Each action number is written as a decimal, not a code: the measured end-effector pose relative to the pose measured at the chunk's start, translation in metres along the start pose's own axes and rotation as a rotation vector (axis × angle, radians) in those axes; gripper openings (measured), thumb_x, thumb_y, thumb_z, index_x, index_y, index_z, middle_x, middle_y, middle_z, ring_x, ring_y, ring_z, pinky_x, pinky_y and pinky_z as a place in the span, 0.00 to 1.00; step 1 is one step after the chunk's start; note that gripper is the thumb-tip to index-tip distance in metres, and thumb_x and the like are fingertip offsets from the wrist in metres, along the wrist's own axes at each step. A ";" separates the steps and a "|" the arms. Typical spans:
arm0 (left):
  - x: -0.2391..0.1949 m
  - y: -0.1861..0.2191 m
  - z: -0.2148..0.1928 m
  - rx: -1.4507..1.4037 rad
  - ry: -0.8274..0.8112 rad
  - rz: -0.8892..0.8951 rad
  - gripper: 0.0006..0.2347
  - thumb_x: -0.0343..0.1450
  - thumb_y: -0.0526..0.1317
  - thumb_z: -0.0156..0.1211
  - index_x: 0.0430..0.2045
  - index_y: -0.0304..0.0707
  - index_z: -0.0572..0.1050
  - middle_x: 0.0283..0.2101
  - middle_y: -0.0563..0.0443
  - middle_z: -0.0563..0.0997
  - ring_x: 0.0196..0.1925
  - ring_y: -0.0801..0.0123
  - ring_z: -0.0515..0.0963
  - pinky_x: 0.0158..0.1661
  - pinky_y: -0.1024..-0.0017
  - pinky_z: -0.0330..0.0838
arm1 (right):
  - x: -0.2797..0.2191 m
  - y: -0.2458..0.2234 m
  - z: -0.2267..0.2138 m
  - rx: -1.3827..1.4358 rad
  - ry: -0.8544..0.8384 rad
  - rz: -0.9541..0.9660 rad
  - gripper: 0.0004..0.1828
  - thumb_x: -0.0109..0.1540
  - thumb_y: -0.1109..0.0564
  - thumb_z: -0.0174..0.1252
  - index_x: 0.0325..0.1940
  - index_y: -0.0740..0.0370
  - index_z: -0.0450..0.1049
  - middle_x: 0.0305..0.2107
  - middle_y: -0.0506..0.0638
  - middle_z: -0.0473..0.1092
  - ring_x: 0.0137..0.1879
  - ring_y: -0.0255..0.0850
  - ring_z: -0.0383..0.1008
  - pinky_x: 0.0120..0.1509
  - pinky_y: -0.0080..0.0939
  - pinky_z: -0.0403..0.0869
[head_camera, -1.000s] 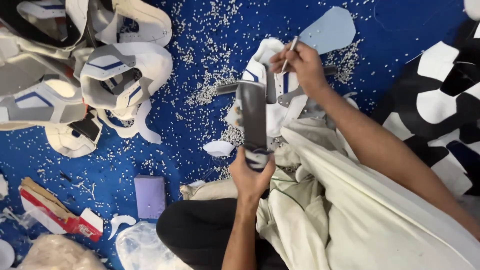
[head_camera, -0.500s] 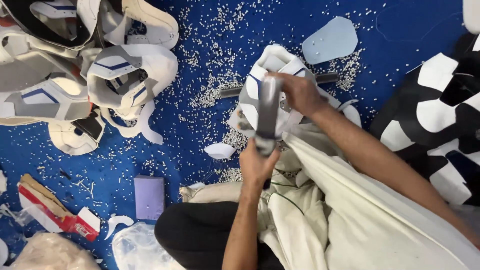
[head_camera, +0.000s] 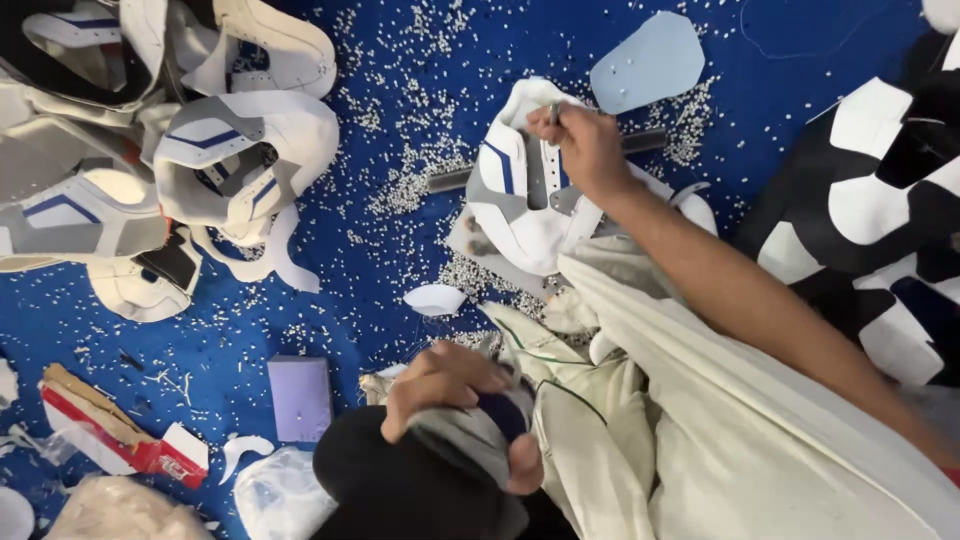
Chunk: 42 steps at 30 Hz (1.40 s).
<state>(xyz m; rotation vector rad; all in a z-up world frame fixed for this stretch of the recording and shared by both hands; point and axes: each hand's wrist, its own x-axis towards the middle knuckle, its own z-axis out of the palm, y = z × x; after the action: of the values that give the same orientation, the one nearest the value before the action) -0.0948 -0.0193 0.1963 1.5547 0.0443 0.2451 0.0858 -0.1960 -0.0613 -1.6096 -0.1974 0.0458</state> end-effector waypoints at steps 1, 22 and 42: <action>0.002 -0.012 0.002 0.072 -0.010 -0.051 0.19 0.63 0.40 0.75 0.41 0.39 0.70 0.34 0.51 0.79 0.34 0.70 0.80 0.38 0.71 0.75 | -0.001 -0.014 0.002 -0.190 0.023 -0.127 0.04 0.72 0.64 0.52 0.48 0.67 0.73 0.43 0.57 0.79 0.49 0.45 0.83 0.48 0.42 0.80; -0.057 -0.074 -0.035 0.508 0.174 -0.312 0.14 0.60 0.39 0.74 0.28 0.32 0.73 0.22 0.54 0.78 0.23 0.75 0.75 0.28 0.72 0.73 | -0.019 0.001 0.044 0.267 -0.395 0.328 0.07 0.67 0.68 0.52 0.46 0.69 0.74 0.43 0.55 0.78 0.50 0.39 0.81 0.57 0.36 0.79; -0.048 -0.083 -0.035 0.508 0.141 -0.497 0.14 0.60 0.40 0.72 0.31 0.33 0.75 0.22 0.53 0.80 0.22 0.71 0.79 0.27 0.73 0.74 | -0.022 0.015 0.048 0.127 -0.307 0.253 0.09 0.67 0.67 0.52 0.45 0.69 0.78 0.39 0.55 0.81 0.45 0.40 0.82 0.50 0.40 0.80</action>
<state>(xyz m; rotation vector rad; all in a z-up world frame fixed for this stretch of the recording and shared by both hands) -0.1374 0.0064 0.1068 1.9663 0.6369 -0.0604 0.0581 -0.1530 -0.0811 -1.4875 -0.2219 0.4938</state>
